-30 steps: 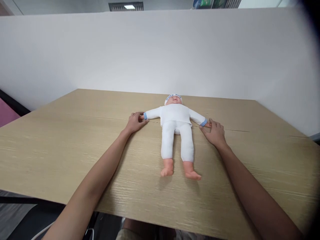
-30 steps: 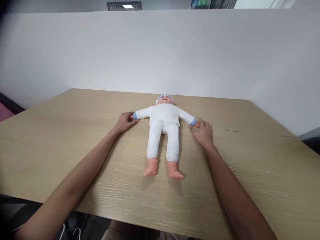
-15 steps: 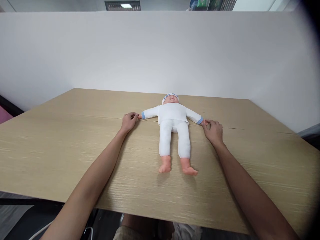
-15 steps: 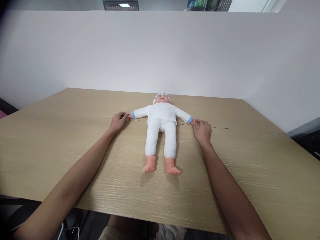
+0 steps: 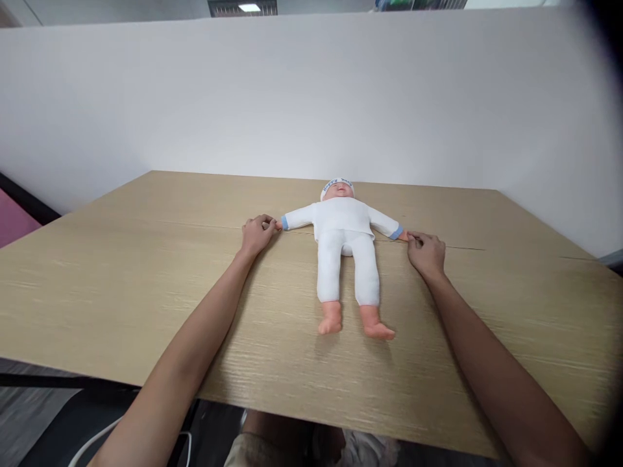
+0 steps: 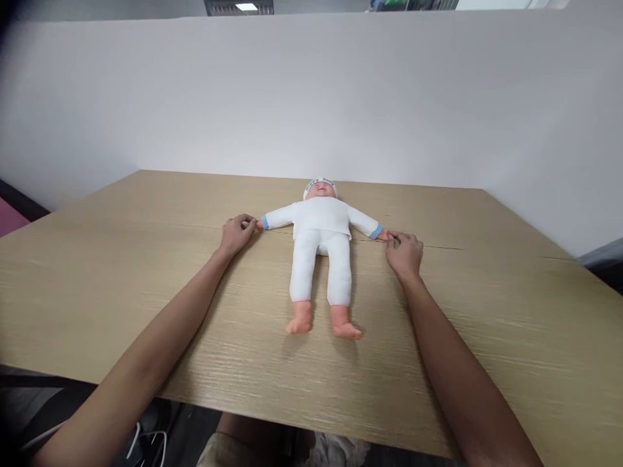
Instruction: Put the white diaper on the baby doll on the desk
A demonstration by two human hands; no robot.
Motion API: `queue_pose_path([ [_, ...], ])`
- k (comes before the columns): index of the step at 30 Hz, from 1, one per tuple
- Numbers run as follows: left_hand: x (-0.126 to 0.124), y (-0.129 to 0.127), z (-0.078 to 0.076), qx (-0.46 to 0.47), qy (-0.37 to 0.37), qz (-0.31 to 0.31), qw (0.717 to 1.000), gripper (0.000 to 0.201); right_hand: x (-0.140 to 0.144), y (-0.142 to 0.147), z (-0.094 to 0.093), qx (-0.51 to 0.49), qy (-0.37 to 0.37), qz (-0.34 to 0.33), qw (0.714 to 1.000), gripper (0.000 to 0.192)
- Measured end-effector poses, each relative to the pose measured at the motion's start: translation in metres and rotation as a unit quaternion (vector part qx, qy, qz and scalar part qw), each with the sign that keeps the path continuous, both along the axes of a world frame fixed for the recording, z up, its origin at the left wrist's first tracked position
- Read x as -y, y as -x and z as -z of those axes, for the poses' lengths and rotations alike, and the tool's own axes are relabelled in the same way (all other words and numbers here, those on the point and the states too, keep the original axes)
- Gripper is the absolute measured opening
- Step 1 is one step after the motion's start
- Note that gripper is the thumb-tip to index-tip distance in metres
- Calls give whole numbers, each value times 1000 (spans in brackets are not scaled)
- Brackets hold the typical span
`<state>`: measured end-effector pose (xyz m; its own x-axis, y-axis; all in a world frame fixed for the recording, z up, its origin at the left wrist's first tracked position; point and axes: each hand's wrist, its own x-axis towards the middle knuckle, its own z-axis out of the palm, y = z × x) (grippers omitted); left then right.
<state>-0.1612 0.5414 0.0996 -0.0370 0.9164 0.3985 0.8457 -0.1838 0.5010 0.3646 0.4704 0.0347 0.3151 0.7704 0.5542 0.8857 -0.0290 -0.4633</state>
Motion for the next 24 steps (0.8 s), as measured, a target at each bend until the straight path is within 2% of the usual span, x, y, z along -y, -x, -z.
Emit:
queue_pose_path([
  [6, 0, 0, 4, -4, 8, -4, 1000, 35, 0, 0, -1, -2, -2, 2, 1000, 41],
  [12, 8, -5, 0, -14, 14, -3, 1000, 35, 11, 10, -7, -17, -5, 21, 1000, 47],
  [16, 13, -11, -5, -33, 11, 3, 999, 36, 34, 22, -7, -35, -21, 48, 998, 50],
  [24, 34, -25, -19, -49, -8, 13, 999, 38, 91, 61, -17, -57, -68, 34, 995, 38],
])
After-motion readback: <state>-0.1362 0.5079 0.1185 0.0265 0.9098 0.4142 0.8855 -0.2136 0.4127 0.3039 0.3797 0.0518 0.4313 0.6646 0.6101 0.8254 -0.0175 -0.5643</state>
